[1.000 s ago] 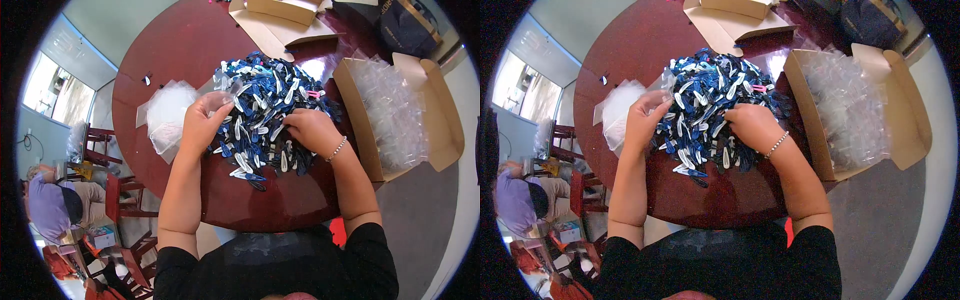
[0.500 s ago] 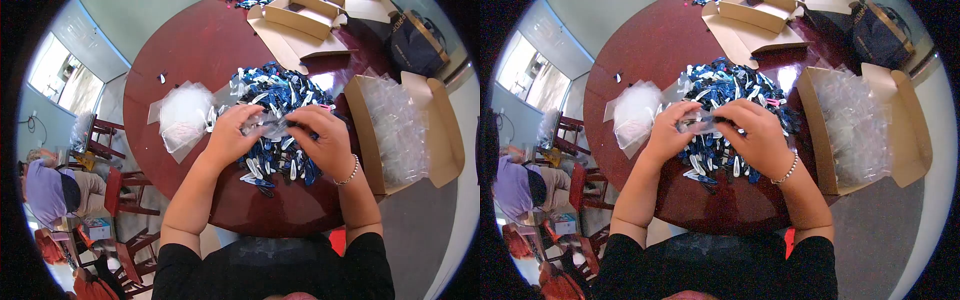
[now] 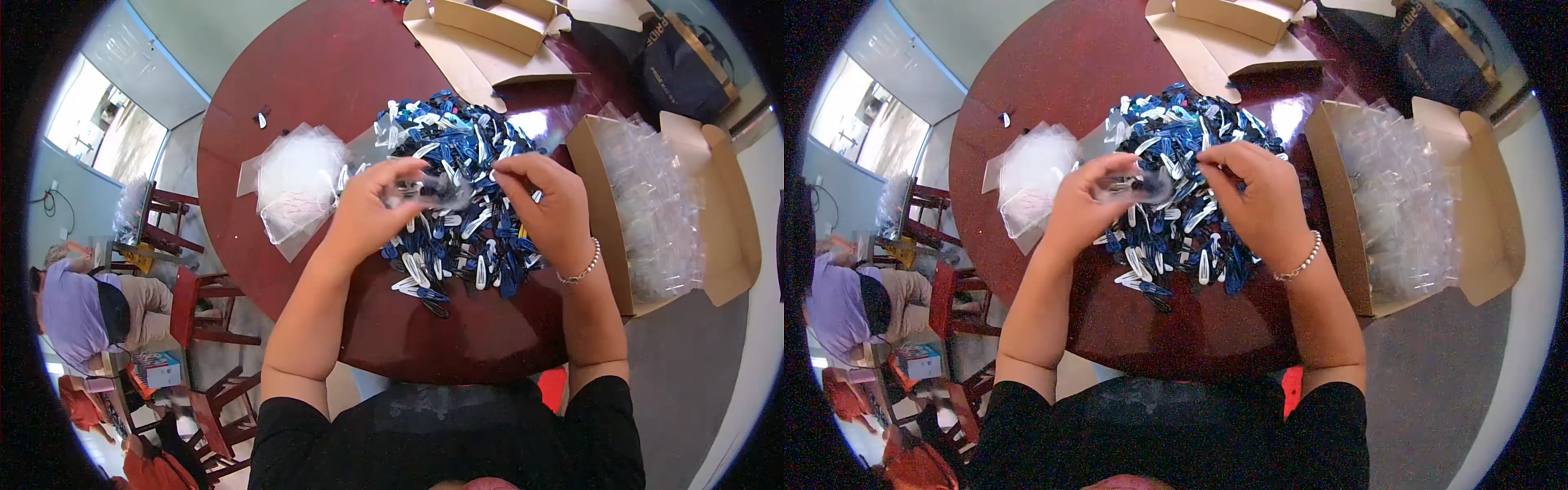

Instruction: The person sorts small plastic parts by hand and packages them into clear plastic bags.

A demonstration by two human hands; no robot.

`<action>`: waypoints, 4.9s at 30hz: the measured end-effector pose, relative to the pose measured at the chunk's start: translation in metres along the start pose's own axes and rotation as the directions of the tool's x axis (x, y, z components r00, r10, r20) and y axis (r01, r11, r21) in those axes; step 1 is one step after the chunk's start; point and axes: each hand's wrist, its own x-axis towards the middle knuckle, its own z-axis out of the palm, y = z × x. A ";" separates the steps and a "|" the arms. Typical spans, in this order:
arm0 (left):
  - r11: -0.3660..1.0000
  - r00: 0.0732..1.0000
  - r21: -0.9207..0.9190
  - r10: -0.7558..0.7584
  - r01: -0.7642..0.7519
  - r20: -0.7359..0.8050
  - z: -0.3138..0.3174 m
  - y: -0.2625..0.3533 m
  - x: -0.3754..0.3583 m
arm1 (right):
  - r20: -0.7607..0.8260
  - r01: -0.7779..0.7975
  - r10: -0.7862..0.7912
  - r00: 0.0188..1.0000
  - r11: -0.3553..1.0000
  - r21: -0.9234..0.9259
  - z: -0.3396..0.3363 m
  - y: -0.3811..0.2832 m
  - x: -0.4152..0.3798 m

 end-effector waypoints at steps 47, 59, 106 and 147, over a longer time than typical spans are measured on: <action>0.982 0.992 -0.156 -0.119 0.111 -0.045 0.000 -0.001 0.004 | 0.242 0.019 0.107 0.964 0.885 -0.466 0.026 0.054 -0.031; 0.996 0.996 -0.036 -0.086 0.087 0.014 0.000 -0.005 0.003 | -0.012 -0.162 0.161 0.987 0.983 -0.090 0.007 0.056 -0.021; 0.697 0.989 -0.717 -0.084 -0.026 -0.118 -0.033 0.017 0.005 | 0.019 -0.190 0.190 0.982 0.981 0.027 0.023 0.049 -0.026; 0.855 0.956 -0.472 -0.282 0.215 -0.075 -0.024 0.009 0.008 | 0.462 -0.016 0.138 0.876 0.966 -0.259 0.008 0.046 -0.020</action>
